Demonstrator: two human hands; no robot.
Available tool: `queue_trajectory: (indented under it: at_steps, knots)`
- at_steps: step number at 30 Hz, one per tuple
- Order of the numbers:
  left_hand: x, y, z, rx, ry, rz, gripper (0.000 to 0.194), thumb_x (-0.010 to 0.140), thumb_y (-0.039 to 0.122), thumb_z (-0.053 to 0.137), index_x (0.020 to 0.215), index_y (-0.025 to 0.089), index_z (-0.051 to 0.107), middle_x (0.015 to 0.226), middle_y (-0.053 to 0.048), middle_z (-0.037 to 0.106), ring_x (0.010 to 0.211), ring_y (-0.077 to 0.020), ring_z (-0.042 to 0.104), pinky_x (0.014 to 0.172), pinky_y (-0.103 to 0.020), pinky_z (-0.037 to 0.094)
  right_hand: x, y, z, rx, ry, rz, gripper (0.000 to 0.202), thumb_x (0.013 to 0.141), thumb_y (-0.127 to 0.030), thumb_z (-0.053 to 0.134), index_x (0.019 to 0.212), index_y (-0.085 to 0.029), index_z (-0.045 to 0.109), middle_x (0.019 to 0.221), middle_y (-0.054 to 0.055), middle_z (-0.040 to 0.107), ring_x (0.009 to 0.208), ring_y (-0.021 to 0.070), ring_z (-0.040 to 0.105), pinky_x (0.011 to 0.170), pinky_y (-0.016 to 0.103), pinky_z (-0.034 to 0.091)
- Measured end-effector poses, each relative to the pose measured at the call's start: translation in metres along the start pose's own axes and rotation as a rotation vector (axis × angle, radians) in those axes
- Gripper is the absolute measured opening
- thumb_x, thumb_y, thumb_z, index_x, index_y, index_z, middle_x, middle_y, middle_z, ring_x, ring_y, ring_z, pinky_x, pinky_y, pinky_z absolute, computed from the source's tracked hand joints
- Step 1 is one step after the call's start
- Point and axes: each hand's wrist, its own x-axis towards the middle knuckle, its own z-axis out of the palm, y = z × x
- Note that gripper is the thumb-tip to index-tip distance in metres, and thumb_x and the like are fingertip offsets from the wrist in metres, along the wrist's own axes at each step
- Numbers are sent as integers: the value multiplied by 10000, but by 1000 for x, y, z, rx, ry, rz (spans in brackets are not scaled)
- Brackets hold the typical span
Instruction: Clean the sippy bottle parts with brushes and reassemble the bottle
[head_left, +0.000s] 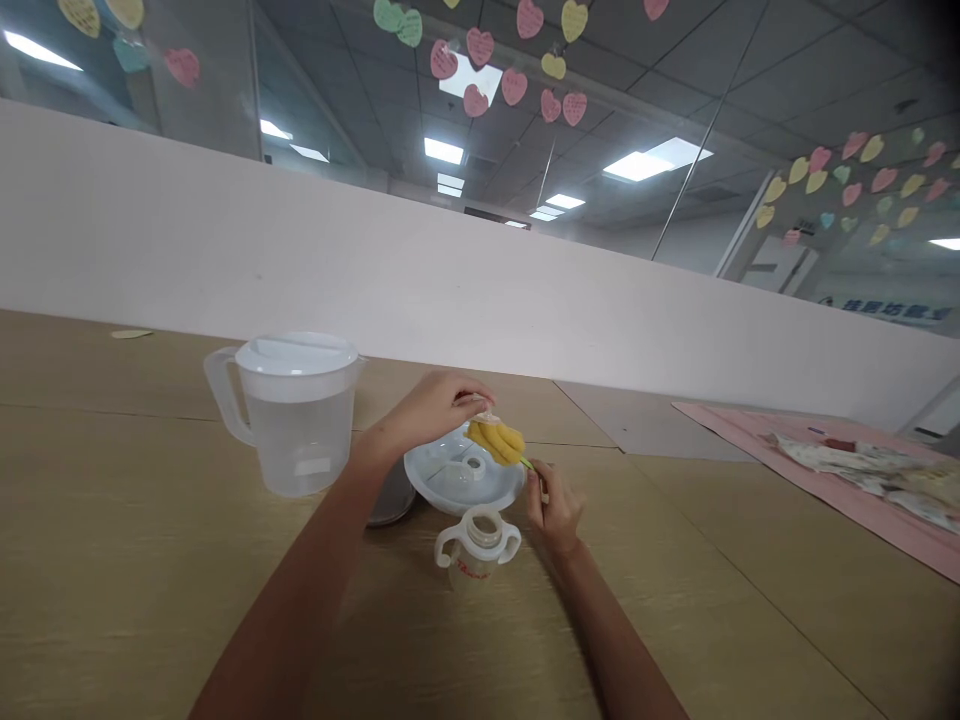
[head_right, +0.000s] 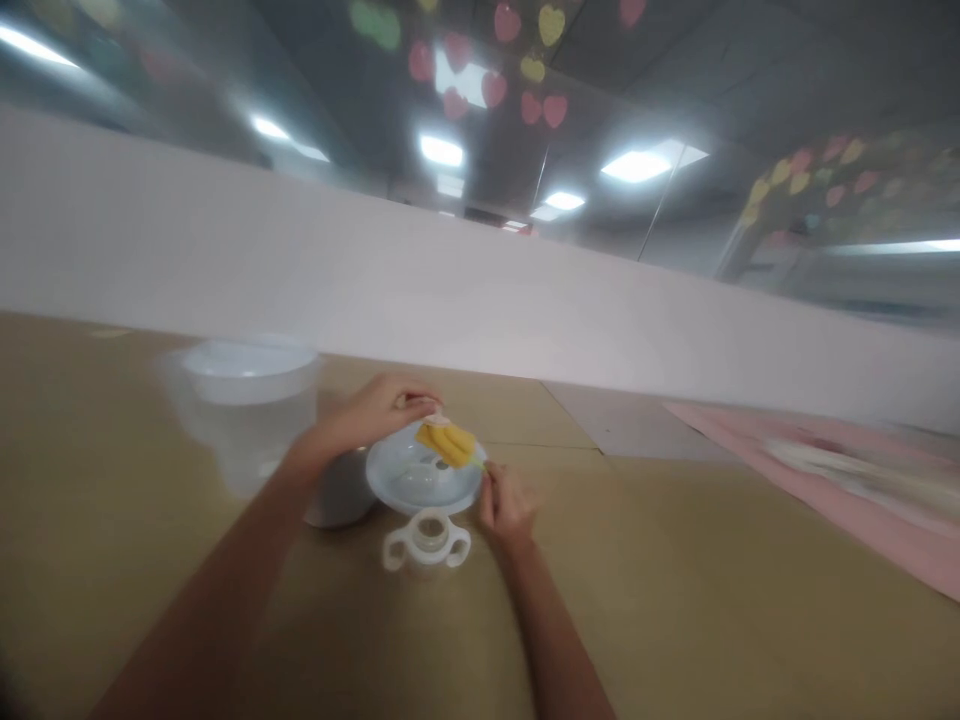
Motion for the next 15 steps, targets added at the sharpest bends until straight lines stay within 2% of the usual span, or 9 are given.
queue_trajectory:
  at_steps: [4, 7, 11, 13, 15]
  knots:
    - [-1, 4, -2, 44, 23, 13, 248, 799, 283, 494, 898, 187, 700, 874, -18, 701, 760, -152, 608, 688, -227, 438, 1, 1, 2, -21, -33, 24, 168, 899, -189, 422, 951, -134, 573, 748, 59, 651, 606, 124, 574, 583, 231, 424]
    - [-1, 3, -4, 119, 75, 0, 245, 801, 279, 487, 897, 187, 694, 835, -18, 694, 725, -150, 595, 651, -230, 422, 3, 4, 2, -97, -31, 131, 209, 909, -225, 400, 933, -129, 584, 711, 54, 642, 578, 131, 564, 562, 237, 409]
    - [0, 2, -5, 238, 81, -48, 232, 798, 261, 482, 865, 191, 693, 757, -20, 681, 671, -152, 578, 605, -237, 392, 5, 6, 1, -130, -12, 283, 285, 919, -275, 348, 974, -120, 581, 692, 55, 630, 557, 144, 553, 544, 248, 404]
    - [0, 3, -4, 284, 81, -59, 229, 795, 255, 483, 856, 192, 695, 758, -26, 682, 683, -159, 582, 609, -240, 387, 5, 5, 0, -91, 42, 293, 288, 916, -274, 347, 993, -111, 572, 704, 66, 631, 547, 141, 550, 528, 243, 406]
    - [0, 3, -3, 296, 76, -58, 227, 792, 246, 484, 855, 195, 696, 768, -28, 688, 702, -162, 587, 621, -240, 387, 5, 2, -1, -55, 57, 237, 260, 907, -255, 368, 989, -112, 570, 703, 66, 634, 527, 132, 542, 524, 236, 410]
